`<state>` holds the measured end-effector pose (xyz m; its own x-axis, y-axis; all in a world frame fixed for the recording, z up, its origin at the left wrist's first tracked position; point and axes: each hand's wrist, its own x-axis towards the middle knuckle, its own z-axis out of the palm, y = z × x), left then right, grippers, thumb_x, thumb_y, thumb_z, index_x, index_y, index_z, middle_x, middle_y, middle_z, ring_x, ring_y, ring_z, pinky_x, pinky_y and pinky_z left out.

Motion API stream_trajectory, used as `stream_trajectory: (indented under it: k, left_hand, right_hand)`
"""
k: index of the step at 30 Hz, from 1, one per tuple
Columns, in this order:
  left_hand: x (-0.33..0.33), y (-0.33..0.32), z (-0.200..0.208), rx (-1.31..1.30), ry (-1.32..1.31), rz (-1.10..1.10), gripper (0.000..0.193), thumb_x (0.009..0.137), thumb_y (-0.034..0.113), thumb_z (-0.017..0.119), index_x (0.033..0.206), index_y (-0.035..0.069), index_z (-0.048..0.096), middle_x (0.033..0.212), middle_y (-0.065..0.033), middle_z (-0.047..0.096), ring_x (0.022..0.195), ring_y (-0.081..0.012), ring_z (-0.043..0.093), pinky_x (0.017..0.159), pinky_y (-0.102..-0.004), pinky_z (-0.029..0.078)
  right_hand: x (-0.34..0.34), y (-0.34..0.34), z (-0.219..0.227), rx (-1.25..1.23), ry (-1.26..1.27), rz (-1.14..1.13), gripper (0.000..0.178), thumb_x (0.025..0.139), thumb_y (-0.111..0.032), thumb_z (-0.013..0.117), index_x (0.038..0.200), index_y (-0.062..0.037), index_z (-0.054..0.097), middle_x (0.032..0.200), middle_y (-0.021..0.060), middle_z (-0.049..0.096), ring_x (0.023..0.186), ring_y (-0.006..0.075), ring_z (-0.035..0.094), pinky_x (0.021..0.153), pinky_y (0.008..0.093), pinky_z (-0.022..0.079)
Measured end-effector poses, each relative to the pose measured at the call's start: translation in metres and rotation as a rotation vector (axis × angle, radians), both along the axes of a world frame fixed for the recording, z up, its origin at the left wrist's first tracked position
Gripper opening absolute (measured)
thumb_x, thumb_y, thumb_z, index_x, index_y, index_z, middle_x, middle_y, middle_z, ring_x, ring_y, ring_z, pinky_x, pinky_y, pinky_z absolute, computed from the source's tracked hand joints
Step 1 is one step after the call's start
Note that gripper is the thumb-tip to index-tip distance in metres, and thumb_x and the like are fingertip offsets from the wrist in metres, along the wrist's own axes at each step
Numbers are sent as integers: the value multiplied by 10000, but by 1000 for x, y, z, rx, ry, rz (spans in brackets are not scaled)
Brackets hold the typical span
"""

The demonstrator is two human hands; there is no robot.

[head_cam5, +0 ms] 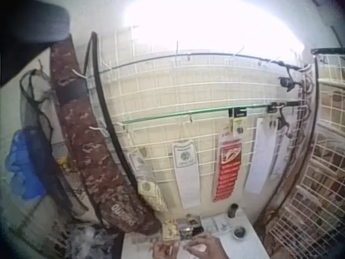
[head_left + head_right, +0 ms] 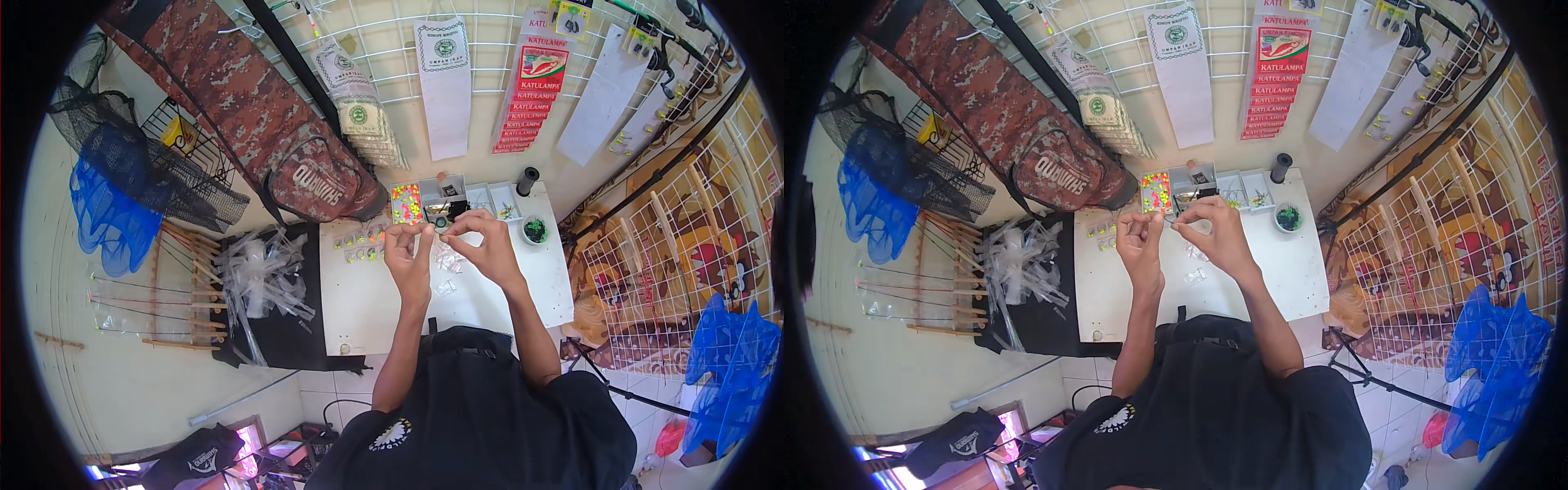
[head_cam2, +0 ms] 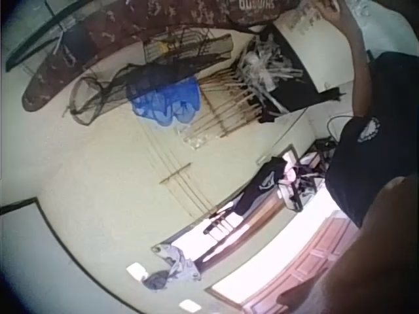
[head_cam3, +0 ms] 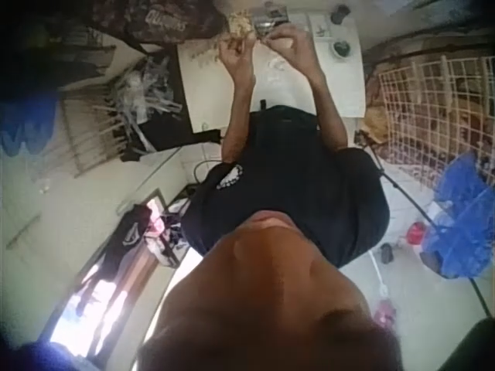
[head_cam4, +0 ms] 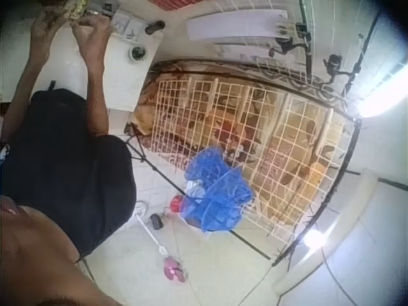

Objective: The recorder is assembling small fishing tackle components including hooks and swivels at a shop workstation.

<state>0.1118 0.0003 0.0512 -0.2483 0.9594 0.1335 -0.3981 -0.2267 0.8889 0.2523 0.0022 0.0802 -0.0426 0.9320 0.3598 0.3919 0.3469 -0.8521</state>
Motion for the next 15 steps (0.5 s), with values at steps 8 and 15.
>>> stream_trajectory:
  k: [8,15]
  left_hand:
    - [-3,3,5,-130,-223,-172,265,862,12,675,1030,82,484,952,-74,619,944,-128,573,867,-273,426]
    - [-9,9,5,-117,-230,-288,270,869,19,664,1054,108,488,1006,-78,635,927,-102,583,844,-248,413]
  right_hand:
    - [-3,1,-5,-209,161,117,211,762,-159,769,929,-36,731,868,80,708,894,184,627,796,333,480]
    - [8,9,5,-229,271,218,238,778,-146,765,979,-30,711,933,69,706,908,144,633,835,301,482]
